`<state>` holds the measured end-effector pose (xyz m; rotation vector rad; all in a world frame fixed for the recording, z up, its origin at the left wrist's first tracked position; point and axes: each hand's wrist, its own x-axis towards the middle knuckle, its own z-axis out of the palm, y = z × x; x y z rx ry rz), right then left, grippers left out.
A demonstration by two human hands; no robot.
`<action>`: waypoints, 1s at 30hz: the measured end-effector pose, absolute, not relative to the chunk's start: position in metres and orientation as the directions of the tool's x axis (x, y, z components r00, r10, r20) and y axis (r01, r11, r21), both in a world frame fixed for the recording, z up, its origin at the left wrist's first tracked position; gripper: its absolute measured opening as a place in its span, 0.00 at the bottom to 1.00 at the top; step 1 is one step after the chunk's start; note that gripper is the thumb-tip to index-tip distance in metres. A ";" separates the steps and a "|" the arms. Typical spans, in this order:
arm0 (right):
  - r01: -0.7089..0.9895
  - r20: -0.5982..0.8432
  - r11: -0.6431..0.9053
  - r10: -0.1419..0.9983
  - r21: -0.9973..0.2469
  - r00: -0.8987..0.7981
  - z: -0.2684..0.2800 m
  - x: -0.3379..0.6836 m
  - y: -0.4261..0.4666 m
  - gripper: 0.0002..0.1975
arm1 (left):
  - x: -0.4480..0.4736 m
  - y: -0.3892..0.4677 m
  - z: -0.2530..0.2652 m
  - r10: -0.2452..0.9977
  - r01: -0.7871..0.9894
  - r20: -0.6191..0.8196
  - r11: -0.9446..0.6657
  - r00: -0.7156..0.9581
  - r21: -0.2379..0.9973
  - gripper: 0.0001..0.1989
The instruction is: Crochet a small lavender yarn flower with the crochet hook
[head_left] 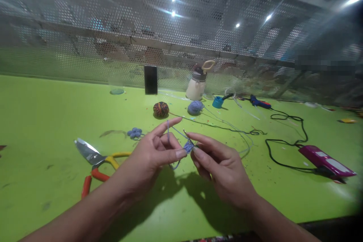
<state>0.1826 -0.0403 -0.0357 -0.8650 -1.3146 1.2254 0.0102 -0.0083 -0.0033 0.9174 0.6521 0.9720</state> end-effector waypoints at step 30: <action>-0.207 0.112 0.070 0.974 -0.976 -0.198 -0.027 0.193 -0.037 0.11 | 0.011 -0.013 -0.010 0.897 -0.089 0.258 -0.242 0.358 0.966 0.39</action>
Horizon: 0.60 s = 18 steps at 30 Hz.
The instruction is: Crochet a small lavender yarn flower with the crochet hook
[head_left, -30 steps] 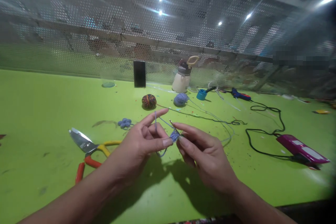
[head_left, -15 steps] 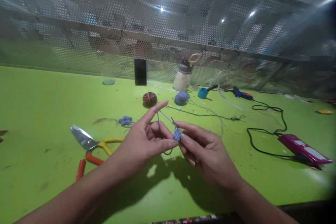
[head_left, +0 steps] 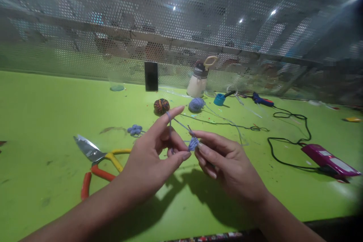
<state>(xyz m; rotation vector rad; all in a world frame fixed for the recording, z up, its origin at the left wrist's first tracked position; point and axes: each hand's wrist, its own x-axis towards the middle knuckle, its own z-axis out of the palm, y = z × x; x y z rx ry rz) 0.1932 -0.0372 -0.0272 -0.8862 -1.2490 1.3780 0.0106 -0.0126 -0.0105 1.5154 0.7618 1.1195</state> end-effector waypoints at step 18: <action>-0.090 0.114 0.095 0.965 -0.991 -0.238 -0.030 0.198 -0.034 0.13 | 0.012 -0.019 0.003 0.944 -0.229 0.058 0.019 0.324 0.973 0.34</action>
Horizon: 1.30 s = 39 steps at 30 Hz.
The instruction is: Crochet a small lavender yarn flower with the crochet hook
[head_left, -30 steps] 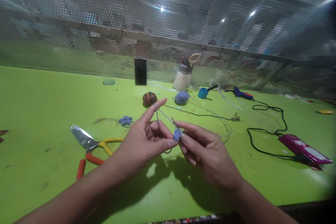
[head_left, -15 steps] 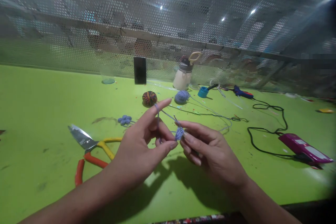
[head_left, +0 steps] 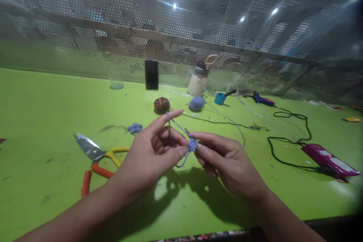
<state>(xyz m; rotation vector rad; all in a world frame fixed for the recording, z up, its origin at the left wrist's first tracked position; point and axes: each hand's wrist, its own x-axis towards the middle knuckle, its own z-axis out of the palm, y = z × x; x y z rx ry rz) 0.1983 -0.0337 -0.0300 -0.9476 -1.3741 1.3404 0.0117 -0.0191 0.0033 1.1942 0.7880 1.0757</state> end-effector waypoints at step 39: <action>-0.139 -0.019 -0.061 0.958 -0.988 -0.287 -0.014 0.193 -0.036 0.06 | 0.008 -0.010 -0.002 0.869 -0.331 -0.029 0.218 0.493 0.918 0.33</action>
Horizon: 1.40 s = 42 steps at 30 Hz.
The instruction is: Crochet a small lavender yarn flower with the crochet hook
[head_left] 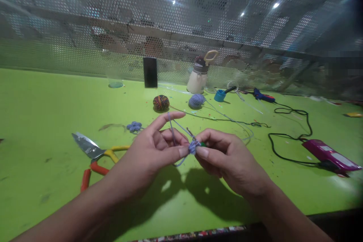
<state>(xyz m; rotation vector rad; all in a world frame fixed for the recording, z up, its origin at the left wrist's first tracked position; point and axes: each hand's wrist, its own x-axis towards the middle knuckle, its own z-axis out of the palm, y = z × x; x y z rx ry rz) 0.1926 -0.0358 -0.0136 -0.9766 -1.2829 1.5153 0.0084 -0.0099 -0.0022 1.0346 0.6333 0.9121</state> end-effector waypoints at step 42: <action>-0.198 -0.075 -0.150 0.937 -0.969 -0.340 -0.023 0.197 -0.028 0.08 | 0.010 -0.012 -0.005 0.908 -0.156 0.036 0.032 0.417 0.987 0.30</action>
